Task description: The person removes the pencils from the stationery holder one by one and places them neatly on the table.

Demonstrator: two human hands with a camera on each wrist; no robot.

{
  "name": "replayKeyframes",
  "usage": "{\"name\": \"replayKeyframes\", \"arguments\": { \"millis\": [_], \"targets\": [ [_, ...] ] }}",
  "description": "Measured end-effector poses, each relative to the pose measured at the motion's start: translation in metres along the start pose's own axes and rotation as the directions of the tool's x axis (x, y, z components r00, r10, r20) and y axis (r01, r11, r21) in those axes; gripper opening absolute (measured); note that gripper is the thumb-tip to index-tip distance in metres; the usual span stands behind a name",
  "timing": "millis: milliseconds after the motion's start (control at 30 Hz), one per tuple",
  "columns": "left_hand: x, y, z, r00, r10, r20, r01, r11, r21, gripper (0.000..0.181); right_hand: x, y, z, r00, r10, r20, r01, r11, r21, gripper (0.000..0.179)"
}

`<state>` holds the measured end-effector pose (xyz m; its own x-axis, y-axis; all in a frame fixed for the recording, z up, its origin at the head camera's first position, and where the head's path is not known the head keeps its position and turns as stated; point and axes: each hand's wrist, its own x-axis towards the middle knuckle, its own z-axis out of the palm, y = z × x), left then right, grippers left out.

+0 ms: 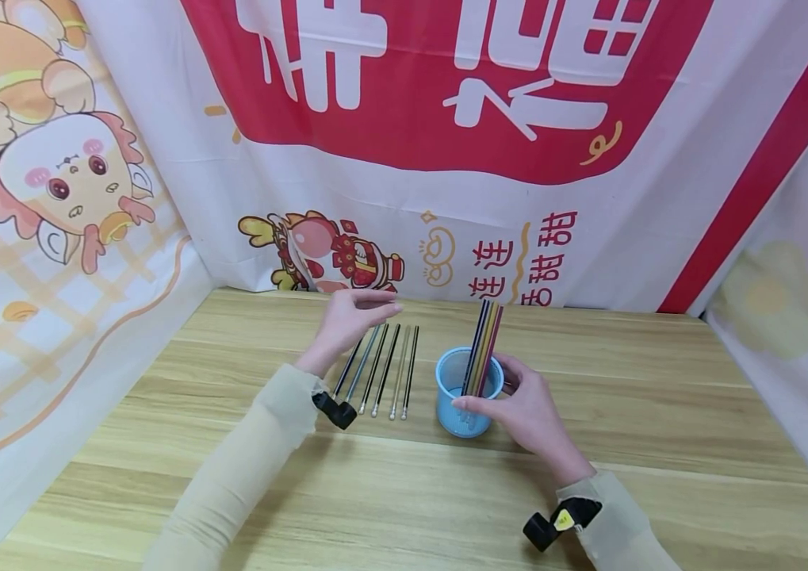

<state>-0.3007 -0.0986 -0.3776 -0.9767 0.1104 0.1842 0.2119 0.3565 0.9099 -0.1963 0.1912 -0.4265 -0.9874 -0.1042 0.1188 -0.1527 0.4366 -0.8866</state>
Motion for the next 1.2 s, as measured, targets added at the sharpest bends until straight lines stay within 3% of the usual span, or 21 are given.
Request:
{"name": "replayKeyframes", "arguments": {
  "millis": [400,700,1200],
  "targets": [
    [-0.009,0.017,0.030,0.993,0.081,0.084,-0.078,0.996,-0.043,0.038,0.001,0.002,0.000,1.000,-0.004,-0.002,0.004,1.000,-0.008,0.079],
    [-0.016,0.027,0.050,0.988,0.090,0.122,-0.083,0.994,-0.065,0.033,0.002,0.001,0.000,1.000,0.005,0.001,-0.005,1.000,-0.010,0.080],
    [-0.013,0.031,0.086,0.980,0.107,0.168,-0.087,0.989,-0.122,0.029,0.003,0.003,0.000,1.000,-0.013,-0.006,0.013,1.000,-0.012,0.079]
  ]
}}
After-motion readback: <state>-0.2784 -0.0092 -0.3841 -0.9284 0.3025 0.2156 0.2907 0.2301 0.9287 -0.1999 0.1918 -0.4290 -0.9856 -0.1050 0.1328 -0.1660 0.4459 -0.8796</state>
